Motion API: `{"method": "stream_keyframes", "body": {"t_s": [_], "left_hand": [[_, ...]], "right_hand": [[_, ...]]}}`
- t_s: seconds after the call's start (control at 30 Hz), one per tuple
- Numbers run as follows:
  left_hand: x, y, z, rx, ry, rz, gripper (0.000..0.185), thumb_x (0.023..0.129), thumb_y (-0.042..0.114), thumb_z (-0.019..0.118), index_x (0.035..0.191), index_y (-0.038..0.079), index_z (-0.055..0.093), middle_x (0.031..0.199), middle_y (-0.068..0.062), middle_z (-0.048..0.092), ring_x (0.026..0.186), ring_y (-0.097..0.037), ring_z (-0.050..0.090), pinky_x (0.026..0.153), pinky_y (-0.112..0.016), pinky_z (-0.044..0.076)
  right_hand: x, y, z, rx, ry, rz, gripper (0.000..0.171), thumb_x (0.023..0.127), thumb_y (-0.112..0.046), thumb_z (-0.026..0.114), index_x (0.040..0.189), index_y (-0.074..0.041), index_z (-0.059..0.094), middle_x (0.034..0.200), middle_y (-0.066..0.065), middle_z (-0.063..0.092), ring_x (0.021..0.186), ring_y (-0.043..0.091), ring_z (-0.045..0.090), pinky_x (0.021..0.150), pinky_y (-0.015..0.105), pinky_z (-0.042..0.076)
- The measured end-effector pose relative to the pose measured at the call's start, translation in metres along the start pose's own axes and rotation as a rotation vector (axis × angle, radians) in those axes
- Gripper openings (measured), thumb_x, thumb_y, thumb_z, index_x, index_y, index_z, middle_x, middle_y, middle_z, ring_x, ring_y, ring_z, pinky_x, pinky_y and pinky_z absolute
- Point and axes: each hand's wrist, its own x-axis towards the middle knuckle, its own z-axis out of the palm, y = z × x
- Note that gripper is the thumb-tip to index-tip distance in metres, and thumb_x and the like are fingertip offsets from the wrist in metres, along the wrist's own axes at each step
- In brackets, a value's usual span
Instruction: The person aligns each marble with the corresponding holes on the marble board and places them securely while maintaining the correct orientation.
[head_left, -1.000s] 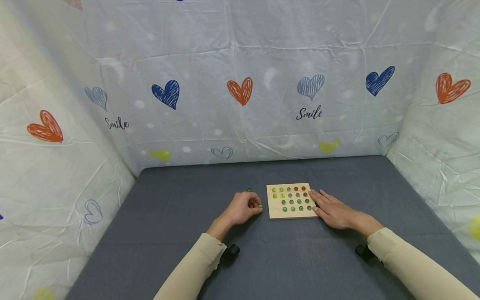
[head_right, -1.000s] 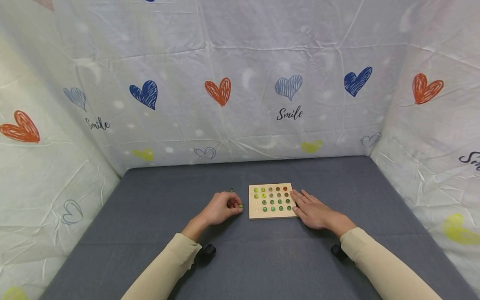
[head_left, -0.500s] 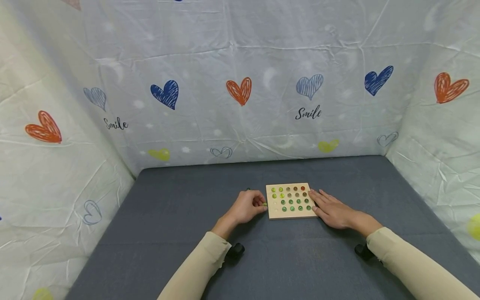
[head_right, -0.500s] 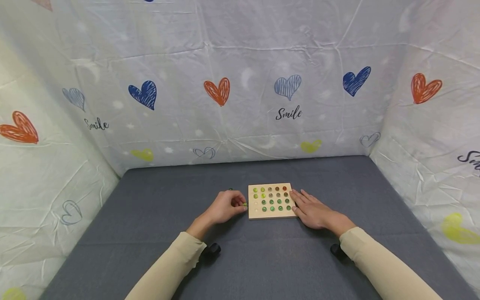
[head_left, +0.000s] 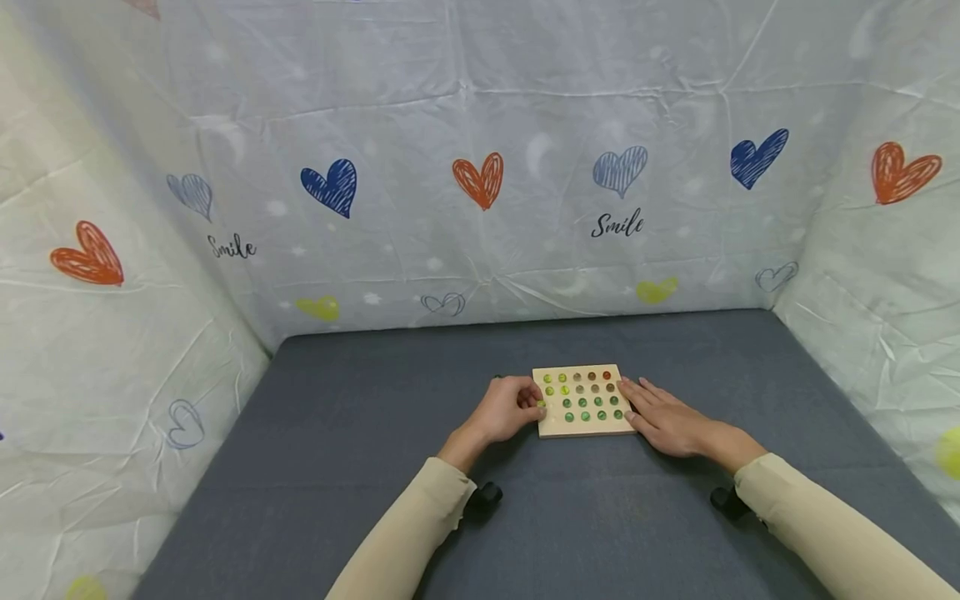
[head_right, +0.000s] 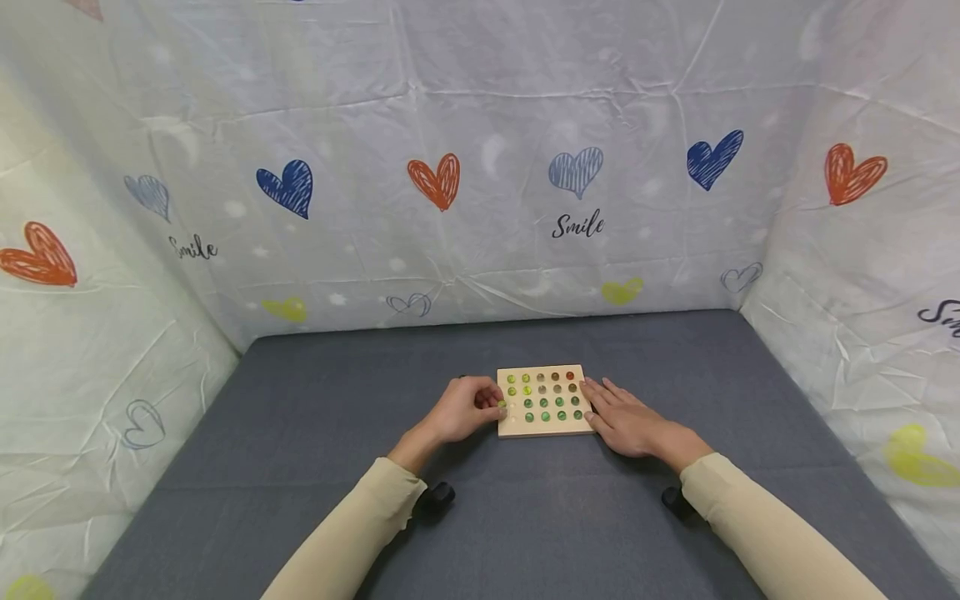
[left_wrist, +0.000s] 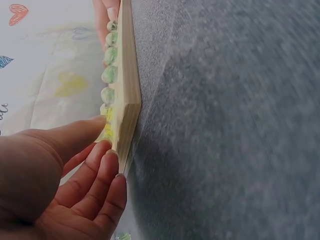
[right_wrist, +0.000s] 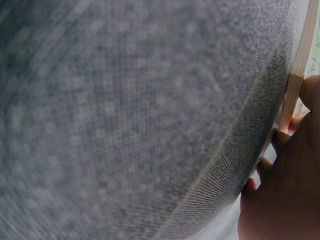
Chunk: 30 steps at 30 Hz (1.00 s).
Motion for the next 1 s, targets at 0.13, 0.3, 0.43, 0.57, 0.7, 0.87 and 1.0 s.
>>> {"method": "stream_keyframes", "body": {"t_s": [0.13, 0.3, 0.43, 0.57, 0.7, 0.87, 1.0], "left_hand": [[0.0037, 0.0012, 0.0024, -0.006, 0.001, -0.010, 0.010, 0.092, 0.009, 0.078, 0.097, 0.006, 0.070, 0.083, 0.000, 0.064, 0.072, -0.010, 0.057, 0.069, -0.026, 0.048], [0.0062, 0.0026, 0.0052, -0.005, 0.005, -0.010, 0.010, 0.092, 0.008, 0.077, 0.098, 0.005, 0.070, 0.084, -0.001, 0.064, 0.073, -0.011, 0.056, 0.069, -0.027, 0.048], [0.0074, 0.0043, 0.0073, -0.005, 0.011, -0.008, 0.009, 0.092, 0.007, 0.076, 0.099, 0.004, 0.071, 0.084, -0.002, 0.064, 0.073, -0.012, 0.056, 0.069, -0.027, 0.048], [0.0082, 0.0057, 0.0089, -0.002, 0.014, -0.007, 0.008, 0.092, 0.006, 0.076, 0.098, 0.003, 0.071, 0.084, -0.003, 0.064, 0.072, -0.012, 0.056, 0.068, -0.027, 0.047], [0.0087, 0.0063, 0.0092, 0.006, 0.014, -0.007, 0.008, 0.093, 0.006, 0.075, 0.099, 0.003, 0.072, 0.084, -0.003, 0.065, 0.072, -0.011, 0.056, 0.068, -0.027, 0.048], [0.0074, 0.0066, 0.0073, 0.017, 0.015, -0.014, 0.011, 0.093, 0.007, 0.076, 0.102, 0.003, 0.072, 0.086, -0.003, 0.066, 0.074, -0.012, 0.057, 0.070, -0.027, 0.049], [0.0040, 0.0057, 0.0050, 0.018, 0.015, -0.012, 0.013, 0.092, 0.007, 0.076, 0.103, 0.002, 0.072, 0.087, -0.003, 0.067, 0.074, -0.012, 0.059, 0.070, -0.028, 0.050]], "right_hand": [[0.0004, -0.0012, -0.0015, 0.006, 0.000, 0.005, 0.060, 0.113, -0.030, 0.038, 0.160, 0.002, 0.022, 0.166, 0.025, 0.020, 0.151, 0.051, 0.016, 0.119, 0.063, 0.017], [0.0002, -0.0009, -0.0018, 0.015, 0.005, -0.004, 0.060, 0.112, -0.028, 0.040, 0.160, 0.003, 0.023, 0.166, 0.026, 0.021, 0.151, 0.051, 0.016, 0.119, 0.063, 0.017], [0.0004, -0.0018, -0.0018, 0.016, -0.006, 0.001, 0.059, 0.112, -0.028, 0.039, 0.161, 0.002, 0.022, 0.166, 0.025, 0.020, 0.151, 0.051, 0.015, 0.120, 0.063, 0.016], [0.0006, -0.0039, -0.0019, 0.003, -0.014, 0.014, 0.059, 0.113, -0.030, 0.037, 0.161, 0.002, 0.022, 0.167, 0.023, 0.019, 0.152, 0.049, 0.014, 0.120, 0.061, 0.016], [0.0010, -0.0038, -0.0017, 0.000, -0.016, 0.018, 0.059, 0.113, -0.030, 0.037, 0.161, 0.001, 0.021, 0.167, 0.023, 0.019, 0.152, 0.049, 0.014, 0.121, 0.061, 0.016], [0.0010, -0.0026, -0.0020, -0.001, -0.021, 0.021, 0.060, 0.113, -0.031, 0.037, 0.161, 0.001, 0.021, 0.167, 0.023, 0.019, 0.152, 0.049, 0.014, 0.120, 0.061, 0.016], [0.0004, -0.0004, -0.0003, 0.009, -0.006, 0.003, 0.060, 0.113, -0.032, 0.037, 0.161, 0.002, 0.023, 0.166, 0.025, 0.020, 0.151, 0.051, 0.015, 0.119, 0.063, 0.016]]}}
